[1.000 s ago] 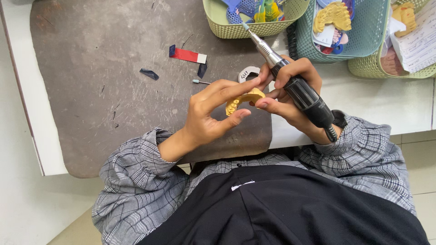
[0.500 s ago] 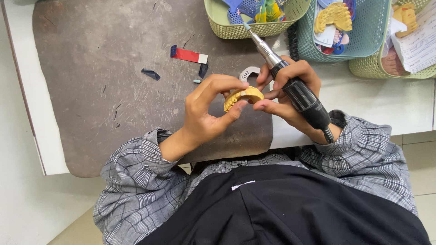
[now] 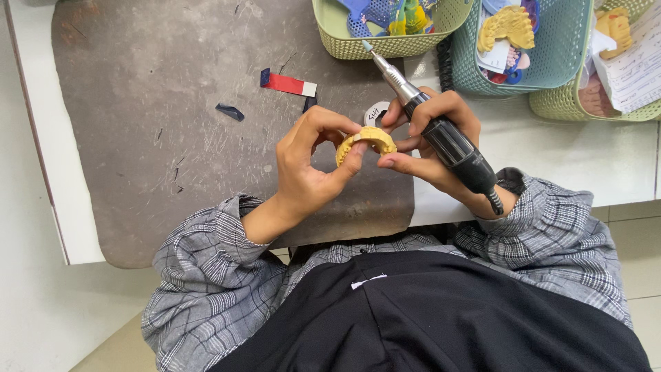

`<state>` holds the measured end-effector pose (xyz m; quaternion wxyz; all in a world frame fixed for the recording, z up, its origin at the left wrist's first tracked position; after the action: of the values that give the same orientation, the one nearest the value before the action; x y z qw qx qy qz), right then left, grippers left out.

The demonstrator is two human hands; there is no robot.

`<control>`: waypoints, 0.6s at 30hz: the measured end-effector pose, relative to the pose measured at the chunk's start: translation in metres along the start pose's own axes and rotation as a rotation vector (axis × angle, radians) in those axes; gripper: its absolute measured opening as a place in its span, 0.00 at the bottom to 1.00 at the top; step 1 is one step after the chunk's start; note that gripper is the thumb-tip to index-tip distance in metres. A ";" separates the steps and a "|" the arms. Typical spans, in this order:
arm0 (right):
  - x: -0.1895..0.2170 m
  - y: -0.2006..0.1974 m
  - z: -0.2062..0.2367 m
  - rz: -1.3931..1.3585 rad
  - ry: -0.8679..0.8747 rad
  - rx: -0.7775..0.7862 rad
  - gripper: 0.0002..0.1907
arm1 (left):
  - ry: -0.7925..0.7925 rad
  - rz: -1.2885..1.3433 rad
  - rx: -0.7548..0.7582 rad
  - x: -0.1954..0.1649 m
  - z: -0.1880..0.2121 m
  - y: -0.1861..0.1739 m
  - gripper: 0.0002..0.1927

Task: The person picks up a dental prosthesis and a stone model from baskets on the bench, fits the prosthesis against the model, and uses a rotary handpiece with a grinding bur to grind and smooth the prosthesis, repositioning it repeatedly while working over different surfaces.

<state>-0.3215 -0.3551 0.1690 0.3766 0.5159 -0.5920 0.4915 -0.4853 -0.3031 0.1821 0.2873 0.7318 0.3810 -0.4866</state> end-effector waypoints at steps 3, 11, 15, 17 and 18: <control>0.000 -0.002 0.001 0.043 0.013 -0.015 0.26 | -0.013 0.025 -0.006 0.001 -0.001 0.000 0.12; -0.004 -0.002 0.000 0.007 0.001 -0.033 0.25 | 0.101 0.015 -0.001 -0.010 -0.005 -0.001 0.11; -0.005 0.003 0.000 0.015 0.003 0.002 0.22 | 0.157 -0.123 -0.024 -0.015 -0.007 -0.003 0.11; -0.002 0.004 0.000 0.111 -0.020 -0.001 0.22 | 0.133 -0.138 -0.024 -0.011 -0.009 -0.004 0.10; 0.000 0.005 0.000 0.161 -0.033 -0.004 0.21 | 0.122 -0.144 -0.022 -0.010 -0.009 -0.005 0.10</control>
<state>-0.3263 -0.3550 0.1676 0.3271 0.4741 -0.6385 0.5104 -0.4874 -0.2959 0.1939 0.2359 0.7276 0.4548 -0.4562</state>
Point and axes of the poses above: each hand's wrist, its own z-axis away from the middle knuckle, its own y-axis out of the palm, x = y × z, the point moved 10 cm from there along -z, towards the middle knuckle, and after that the axes turned 14 degrees about z, right-handed, at the moved point
